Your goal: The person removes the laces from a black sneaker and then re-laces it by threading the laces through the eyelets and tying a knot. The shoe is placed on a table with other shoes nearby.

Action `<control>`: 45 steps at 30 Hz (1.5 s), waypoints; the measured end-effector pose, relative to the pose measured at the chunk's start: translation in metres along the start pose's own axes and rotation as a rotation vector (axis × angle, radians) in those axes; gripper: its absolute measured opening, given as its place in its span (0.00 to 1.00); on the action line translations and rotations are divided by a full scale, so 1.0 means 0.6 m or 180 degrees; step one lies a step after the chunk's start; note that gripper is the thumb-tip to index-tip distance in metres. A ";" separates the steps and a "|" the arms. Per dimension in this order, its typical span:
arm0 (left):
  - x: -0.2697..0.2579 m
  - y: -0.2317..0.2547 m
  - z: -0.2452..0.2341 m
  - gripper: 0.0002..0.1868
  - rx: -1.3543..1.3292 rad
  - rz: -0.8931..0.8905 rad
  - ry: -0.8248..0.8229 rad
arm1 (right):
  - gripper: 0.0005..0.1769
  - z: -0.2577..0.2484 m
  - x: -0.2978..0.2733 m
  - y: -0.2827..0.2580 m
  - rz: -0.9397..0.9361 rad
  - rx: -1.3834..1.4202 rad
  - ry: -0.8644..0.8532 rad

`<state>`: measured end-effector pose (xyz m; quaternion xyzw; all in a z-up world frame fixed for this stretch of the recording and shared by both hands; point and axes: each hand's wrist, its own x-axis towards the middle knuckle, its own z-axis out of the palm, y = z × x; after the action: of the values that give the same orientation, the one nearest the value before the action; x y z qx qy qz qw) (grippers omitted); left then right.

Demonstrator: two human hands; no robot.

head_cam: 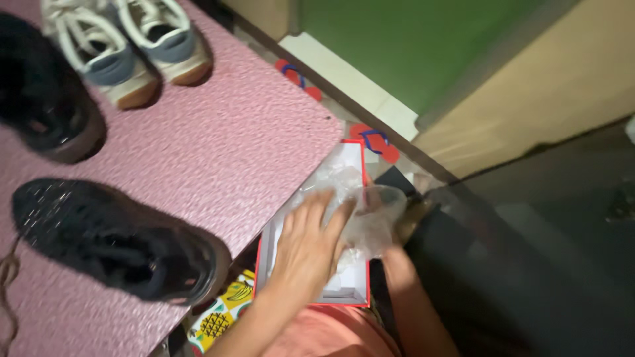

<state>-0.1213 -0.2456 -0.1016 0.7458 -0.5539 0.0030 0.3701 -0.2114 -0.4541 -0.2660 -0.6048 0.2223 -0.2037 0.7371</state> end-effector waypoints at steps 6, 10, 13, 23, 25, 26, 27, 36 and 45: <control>0.021 -0.050 0.025 0.44 -0.0237 -0.1004 -0.1489 | 0.47 0.065 -0.049 -0.006 -0.0550 -0.1091 -0.0244; -0.046 -0.072 0.012 0.19 -0.0436 -0.0455 -0.0609 | 0.47 0.122 -0.063 -0.047 -0.0547 -0.0218 -0.0465; -0.102 -0.071 -0.029 0.13 -0.0800 -0.0704 -0.0412 | 0.40 0.151 -0.054 -0.070 -0.0143 -0.0078 -0.0423; -0.405 -0.060 -0.181 0.22 -0.2058 -0.3552 -0.0070 | 0.54 0.189 -0.086 -0.098 0.0104 -0.0441 -0.0202; -0.450 -0.104 -0.167 0.29 -0.2567 -0.3424 0.0344 | 0.55 0.195 -0.095 -0.103 0.0036 -0.0579 -0.0156; -0.470 -0.126 -0.146 0.32 -0.2820 -0.3356 0.0553 | 0.55 0.199 -0.098 -0.102 0.0016 -0.0384 -0.0228; -0.491 -0.145 -0.121 0.30 -0.2585 -0.3407 0.0670 | 0.54 0.204 -0.097 -0.100 -0.0002 -0.0188 -0.0299; -0.594 -0.345 0.104 0.13 0.1261 -0.3586 -0.0961 | 0.49 0.235 -0.095 -0.066 -0.1554 -0.2279 -0.0425; -0.492 -0.443 0.087 0.16 0.1629 -0.3903 -0.0327 | 0.52 0.140 -0.084 -0.114 -0.0102 -0.1235 0.0173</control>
<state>-0.0363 -0.0016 -0.4078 0.9893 -0.0282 -0.1122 0.0893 -0.2067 -0.3706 -0.1802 -0.7333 0.2675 -0.1850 0.5971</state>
